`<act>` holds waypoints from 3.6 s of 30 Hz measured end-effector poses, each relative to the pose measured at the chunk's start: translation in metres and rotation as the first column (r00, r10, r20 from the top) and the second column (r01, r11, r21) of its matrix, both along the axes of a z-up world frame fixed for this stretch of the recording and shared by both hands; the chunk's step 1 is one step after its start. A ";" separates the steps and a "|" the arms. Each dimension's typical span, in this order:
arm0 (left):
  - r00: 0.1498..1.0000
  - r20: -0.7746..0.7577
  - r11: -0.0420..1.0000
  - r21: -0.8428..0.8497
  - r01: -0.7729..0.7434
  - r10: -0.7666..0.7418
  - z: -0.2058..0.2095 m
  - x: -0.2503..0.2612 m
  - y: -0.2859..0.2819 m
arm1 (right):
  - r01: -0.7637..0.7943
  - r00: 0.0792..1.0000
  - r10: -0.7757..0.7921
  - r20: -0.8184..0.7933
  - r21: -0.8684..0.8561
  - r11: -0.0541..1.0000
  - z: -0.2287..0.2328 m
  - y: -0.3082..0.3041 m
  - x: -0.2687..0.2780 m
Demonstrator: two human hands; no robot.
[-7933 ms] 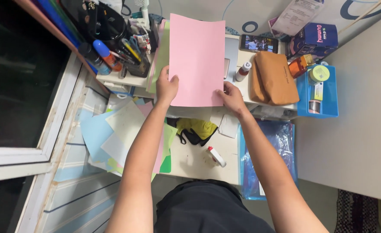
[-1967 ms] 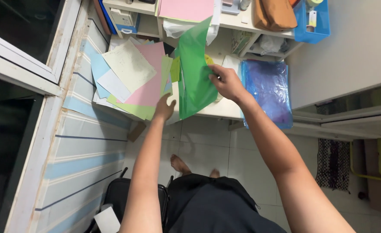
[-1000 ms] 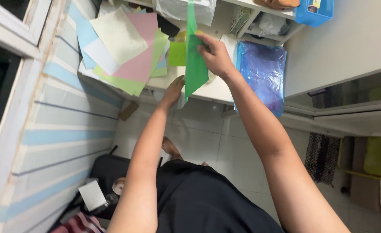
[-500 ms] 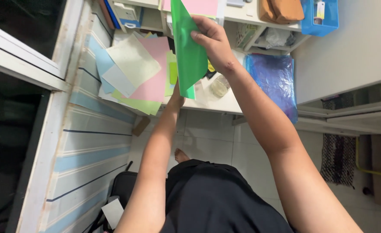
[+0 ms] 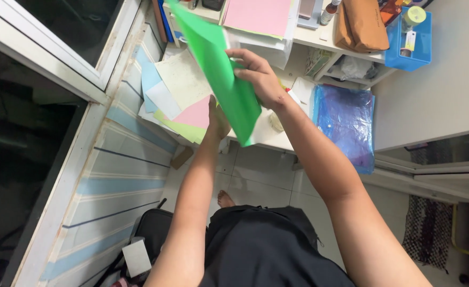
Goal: The person is sorting through a pile of colored papers and documents on a desk, placing them into folders and rearranging them.
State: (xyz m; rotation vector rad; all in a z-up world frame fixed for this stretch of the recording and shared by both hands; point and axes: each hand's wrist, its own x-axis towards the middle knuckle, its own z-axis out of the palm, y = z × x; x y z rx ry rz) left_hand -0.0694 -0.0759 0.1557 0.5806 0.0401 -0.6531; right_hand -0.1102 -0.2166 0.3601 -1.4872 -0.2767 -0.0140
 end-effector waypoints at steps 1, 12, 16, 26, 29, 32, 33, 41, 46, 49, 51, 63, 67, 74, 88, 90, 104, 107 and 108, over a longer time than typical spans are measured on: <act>1.000 -0.029 1.000 -0.028 -0.012 0.011 -0.018 -0.015 0.026 | -0.008 1.000 0.008 -0.002 0.006 1.000 -0.007 -0.002 -0.004; 0.919 0.029 0.901 -0.211 -0.380 0.394 0.016 -0.107 0.007 | 0.045 0.892 0.000 -0.451 0.089 0.995 -0.013 0.012 -0.103; 0.838 0.059 0.838 -0.112 -0.534 0.542 -0.016 -0.151 0.017 | -0.121 0.898 0.112 -0.426 0.006 0.993 -0.039 0.002 -0.132; 0.550 0.165 0.541 0.098 -0.835 0.819 -0.075 -0.306 0.073 | -0.475 0.835 0.442 -0.327 -0.026 0.879 -0.127 0.031 -0.171; 0.412 0.243 0.386 0.151 -0.910 0.878 -0.040 -0.360 0.087 | -0.474 0.854 0.442 -0.274 -0.064 0.878 -0.149 0.054 -0.188; 0.305 0.338 0.256 0.182 -0.949 0.891 0.014 -0.412 0.097 | -0.442 0.886 0.422 -0.191 -0.075 0.894 -0.165 0.076 -0.198; 0.285 0.366 0.227 0.192 -0.955 0.886 0.030 -0.430 0.095 | -0.423 0.898 0.405 -0.170 -0.084 0.902 -0.170 0.078 -0.204; 0.152 0.363 -0.017 0.423 -0.906 0.919 0.021 -0.487 0.123 | -0.423 0.903 0.405 -0.141 -0.136 0.896 -0.150 0.126 -0.288; 0.125 0.406 -0.181 0.634 -0.752 0.905 0.013 -0.538 0.159 | -0.466 0.885 0.449 -0.126 -0.269 0.843 -0.181 0.155 -0.322; 0.210 0.462 -0.245 0.741 -0.625 0.861 -0.007 -0.568 0.185 | -0.381 0.909 0.417 -0.006 -0.421 0.823 -0.161 0.167 -0.370; 0.319 0.520 -0.281 0.775 -0.566 0.792 0.001 -0.585 0.190 | -0.404 0.831 0.526 0.180 -0.456 0.793 -0.150 0.177 -0.405; 0.676 0.452 0.463 0.500 -0.732 0.582 0.033 -0.574 0.141 | -0.560 0.804 0.586 -0.097 -0.452 0.694 -0.151 0.149 -0.439; 0.735 0.522 0.454 0.578 -0.677 0.432 0.046 -0.539 0.114 | -0.411 0.910 0.402 -0.099 -0.339 0.846 -0.174 0.101 -0.378; 0.675 0.636 0.319 0.595 -0.737 0.374 0.018 -0.423 0.057 | -0.275 0.942 0.251 -0.224 -0.086 0.957 -0.164 0.002 -0.274; 0.824 0.261 0.599 0.582 -0.550 0.502 0.000 -0.339 0.058 | -0.103 0.964 0.085 -0.254 -0.059 0.993 -0.139 -0.087 -0.173; 0.859 0.337 0.712 0.483 -0.510 0.386 -0.002 -0.325 0.066 | -0.060 0.972 0.032 -0.235 -0.114 0.992 -0.153 -0.086 -0.158; 0.708 0.674 0.529 0.531 -0.662 0.210 -0.039 -0.110 0.047 | -0.004 0.960 -0.069 -0.272 -0.259 0.966 -0.143 0.002 -0.025; 0.787 0.567 0.576 0.568 -0.587 0.243 0.014 -0.094 0.050 | -0.003 0.956 -0.088 -0.280 -0.309 0.951 -0.143 0.027 -0.013; 0.909 0.388 0.475 0.777 -0.413 0.154 0.048 -0.087 0.054 | -0.004 0.959 -0.087 -0.271 -0.318 0.948 -0.146 0.034 -0.003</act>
